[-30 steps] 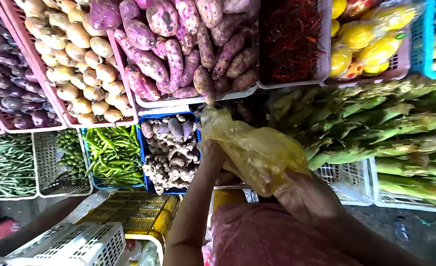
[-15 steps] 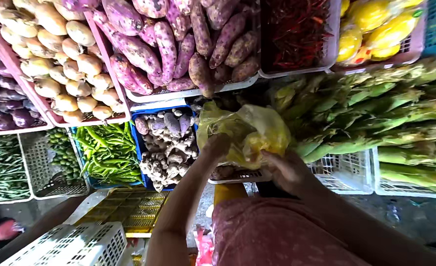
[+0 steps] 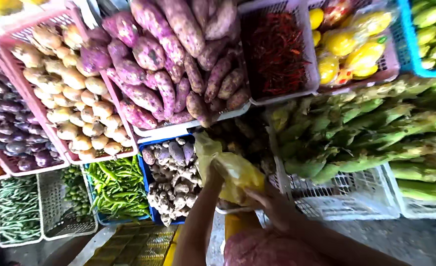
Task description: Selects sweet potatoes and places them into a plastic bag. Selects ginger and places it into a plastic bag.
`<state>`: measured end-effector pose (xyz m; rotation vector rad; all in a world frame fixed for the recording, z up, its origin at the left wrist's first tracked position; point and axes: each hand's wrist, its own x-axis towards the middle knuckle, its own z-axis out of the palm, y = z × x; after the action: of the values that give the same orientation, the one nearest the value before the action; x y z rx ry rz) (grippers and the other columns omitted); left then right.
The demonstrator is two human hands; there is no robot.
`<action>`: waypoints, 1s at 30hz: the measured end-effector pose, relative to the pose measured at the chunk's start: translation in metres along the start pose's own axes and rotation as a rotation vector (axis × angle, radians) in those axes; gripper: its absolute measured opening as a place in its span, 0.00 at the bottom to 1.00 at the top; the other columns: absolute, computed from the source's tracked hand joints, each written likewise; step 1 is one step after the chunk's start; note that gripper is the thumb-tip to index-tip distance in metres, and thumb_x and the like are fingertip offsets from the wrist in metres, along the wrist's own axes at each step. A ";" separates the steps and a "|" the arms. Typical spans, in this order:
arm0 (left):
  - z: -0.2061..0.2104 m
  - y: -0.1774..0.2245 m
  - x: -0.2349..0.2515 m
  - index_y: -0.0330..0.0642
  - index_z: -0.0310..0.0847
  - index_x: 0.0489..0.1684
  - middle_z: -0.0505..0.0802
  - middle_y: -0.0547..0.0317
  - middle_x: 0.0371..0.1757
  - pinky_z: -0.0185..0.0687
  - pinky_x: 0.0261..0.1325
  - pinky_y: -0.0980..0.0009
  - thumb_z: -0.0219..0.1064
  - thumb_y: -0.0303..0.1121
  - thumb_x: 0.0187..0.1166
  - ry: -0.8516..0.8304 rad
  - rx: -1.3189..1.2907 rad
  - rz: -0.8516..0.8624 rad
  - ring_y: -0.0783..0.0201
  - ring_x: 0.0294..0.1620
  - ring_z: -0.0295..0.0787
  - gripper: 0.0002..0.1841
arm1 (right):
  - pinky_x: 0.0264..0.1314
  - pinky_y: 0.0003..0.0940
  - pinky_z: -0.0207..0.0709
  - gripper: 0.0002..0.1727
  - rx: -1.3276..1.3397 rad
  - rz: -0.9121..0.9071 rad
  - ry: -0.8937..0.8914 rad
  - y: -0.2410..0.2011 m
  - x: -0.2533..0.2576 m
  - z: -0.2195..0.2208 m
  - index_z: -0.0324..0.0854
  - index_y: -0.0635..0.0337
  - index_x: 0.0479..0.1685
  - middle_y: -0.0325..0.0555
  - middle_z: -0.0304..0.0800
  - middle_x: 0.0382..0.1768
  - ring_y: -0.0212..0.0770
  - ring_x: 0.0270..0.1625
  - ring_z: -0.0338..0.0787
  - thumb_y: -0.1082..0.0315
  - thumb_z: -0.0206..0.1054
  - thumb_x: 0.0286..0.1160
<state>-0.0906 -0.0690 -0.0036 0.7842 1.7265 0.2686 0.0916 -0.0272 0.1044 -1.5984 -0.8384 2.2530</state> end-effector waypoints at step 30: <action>-0.047 0.095 -0.020 0.36 0.85 0.64 0.90 0.42 0.64 0.73 0.76 0.48 0.71 0.45 0.79 -0.297 0.563 0.088 0.48 0.69 0.84 0.24 | 0.77 0.40 0.76 0.37 -0.501 -0.240 -0.002 0.001 0.076 -0.026 0.71 0.77 0.75 0.64 0.86 0.65 0.45 0.69 0.86 0.54 0.73 0.76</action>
<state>-0.0973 -0.0007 0.0788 1.2407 1.4937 -0.2819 0.0881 0.0191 0.0386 -1.5716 -1.5979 1.9731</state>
